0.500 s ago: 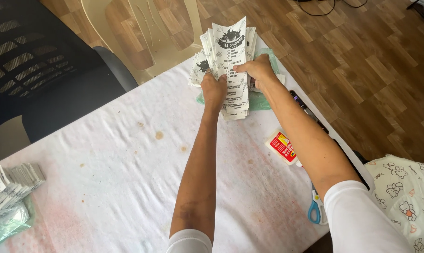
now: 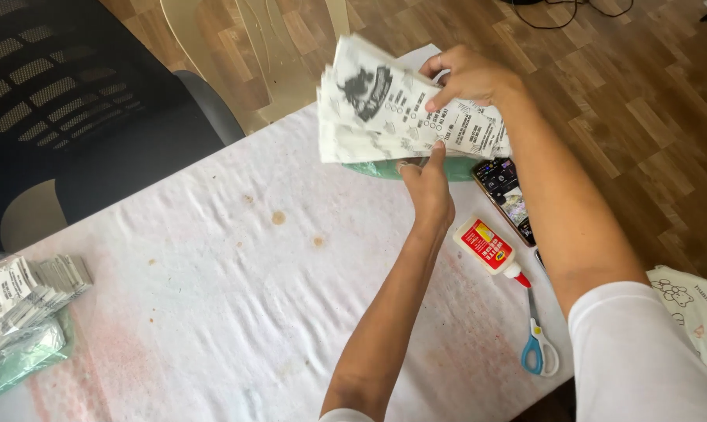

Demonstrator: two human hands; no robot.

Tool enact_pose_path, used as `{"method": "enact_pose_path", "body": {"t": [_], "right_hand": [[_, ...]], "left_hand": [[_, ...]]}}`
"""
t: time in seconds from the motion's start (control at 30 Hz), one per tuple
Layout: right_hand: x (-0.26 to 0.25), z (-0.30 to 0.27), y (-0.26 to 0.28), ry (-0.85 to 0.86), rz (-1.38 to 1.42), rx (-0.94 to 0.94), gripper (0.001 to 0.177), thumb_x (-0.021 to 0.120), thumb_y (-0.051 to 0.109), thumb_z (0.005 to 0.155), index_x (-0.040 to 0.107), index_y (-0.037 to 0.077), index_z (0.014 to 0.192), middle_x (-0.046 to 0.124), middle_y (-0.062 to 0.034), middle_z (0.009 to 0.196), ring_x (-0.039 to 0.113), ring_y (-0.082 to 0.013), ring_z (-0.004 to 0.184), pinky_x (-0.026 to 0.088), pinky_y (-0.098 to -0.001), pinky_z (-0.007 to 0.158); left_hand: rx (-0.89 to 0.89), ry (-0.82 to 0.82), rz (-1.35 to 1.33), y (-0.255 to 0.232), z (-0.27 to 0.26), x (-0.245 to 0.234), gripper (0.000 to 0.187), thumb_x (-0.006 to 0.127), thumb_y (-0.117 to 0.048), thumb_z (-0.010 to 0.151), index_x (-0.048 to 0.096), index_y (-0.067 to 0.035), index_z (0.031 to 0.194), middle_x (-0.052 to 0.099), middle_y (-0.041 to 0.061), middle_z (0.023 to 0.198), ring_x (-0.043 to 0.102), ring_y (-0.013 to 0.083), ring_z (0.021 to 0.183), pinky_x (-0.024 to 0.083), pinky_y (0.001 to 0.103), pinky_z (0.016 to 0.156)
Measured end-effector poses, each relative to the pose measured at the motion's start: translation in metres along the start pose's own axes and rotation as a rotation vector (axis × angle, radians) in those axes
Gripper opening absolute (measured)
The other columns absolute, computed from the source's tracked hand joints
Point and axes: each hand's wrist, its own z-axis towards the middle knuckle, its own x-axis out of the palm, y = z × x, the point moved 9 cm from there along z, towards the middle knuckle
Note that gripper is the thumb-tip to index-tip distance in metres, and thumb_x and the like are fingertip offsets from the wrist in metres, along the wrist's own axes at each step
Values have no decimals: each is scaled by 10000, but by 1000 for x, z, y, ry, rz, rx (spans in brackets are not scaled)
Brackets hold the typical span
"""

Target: The person bundles paper food wrappers by hand on a table, aligning a large stack, folding the stack over, and inserting the bundle into a plastic sleeve.

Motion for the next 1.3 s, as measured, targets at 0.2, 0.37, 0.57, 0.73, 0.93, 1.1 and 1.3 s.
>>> {"method": "enact_pose_path", "body": {"t": [0.2, 0.37, 0.57, 0.73, 0.93, 1.1, 1.3], "right_hand": [[25, -13, -5, 67, -298, 260, 606, 707, 201, 859, 532, 194, 1440, 661, -44, 1219, 611, -222, 999, 473, -384, 773], [25, -15, -3, 69, -232, 305, 536, 717, 209, 863, 573, 117, 1371, 665, -77, 1212, 622, -236, 1049, 511, -403, 793], [22, -14, -9, 40, -88, 190, 306, 821, 119, 802, 648, 77, 1051, 700, -73, 1036, 652, -211, 897, 529, -376, 692], [23, -57, 27, -28, -153, 25, 564, 819, 129, 784, 615, 107, 1310, 669, -44, 1229, 536, -195, 1214, 428, -378, 943], [85, -161, 90, -212, -10, -584, 468, 909, 266, 822, 650, 30, 1132, 689, -124, 887, 599, -189, 854, 515, -370, 792], [219, -240, 117, -176, -488, -730, 1018, 752, 522, 859, 252, 9, 1583, 428, -270, 1457, 415, -462, 1365, 273, -637, 1150], [319, -278, 102, -81, -424, -746, 693, 738, 200, 912, 385, -4, 1472, 628, -189, 1064, 666, -386, 1009, 511, -505, 946]], "left_hand": [[-60, 1, -67, 20, 25, -6, 429, 643, -33, 869, 553, 3, 1287, 660, 134, 1314, 633, 224, 1159, 521, 313, 1017], [-126, -10, -62, 23, 30, -9, 444, 636, -63, 874, 489, -57, 1292, 633, 100, 1370, 597, 214, 1232, 453, 383, 1130], [-133, 3, -96, 28, 36, -15, 483, 642, -33, 875, 480, -49, 1329, 641, 102, 1365, 626, 212, 1168, 518, 355, 1023], [-73, 102, -64, -8, -7, -10, 564, 638, -158, 891, 456, -110, 1423, 620, 72, 1412, 608, 202, 1229, 476, 388, 1080], [362, 254, -351, -76, -55, -85, 460, 721, -166, 941, 585, -81, 1372, 693, 90, 1275, 679, 205, 1136, 525, 379, 1006], [360, 97, -512, -45, -25, -288, 475, 669, -246, 810, 657, -205, 1283, 680, 123, 1330, 626, 365, 1231, 383, 564, 1175], [494, 304, -360, -116, -137, -275, 922, 711, -188, 618, 430, -118, 1493, 648, 68, 1292, 557, 268, 1304, 325, 510, 1257]]}}
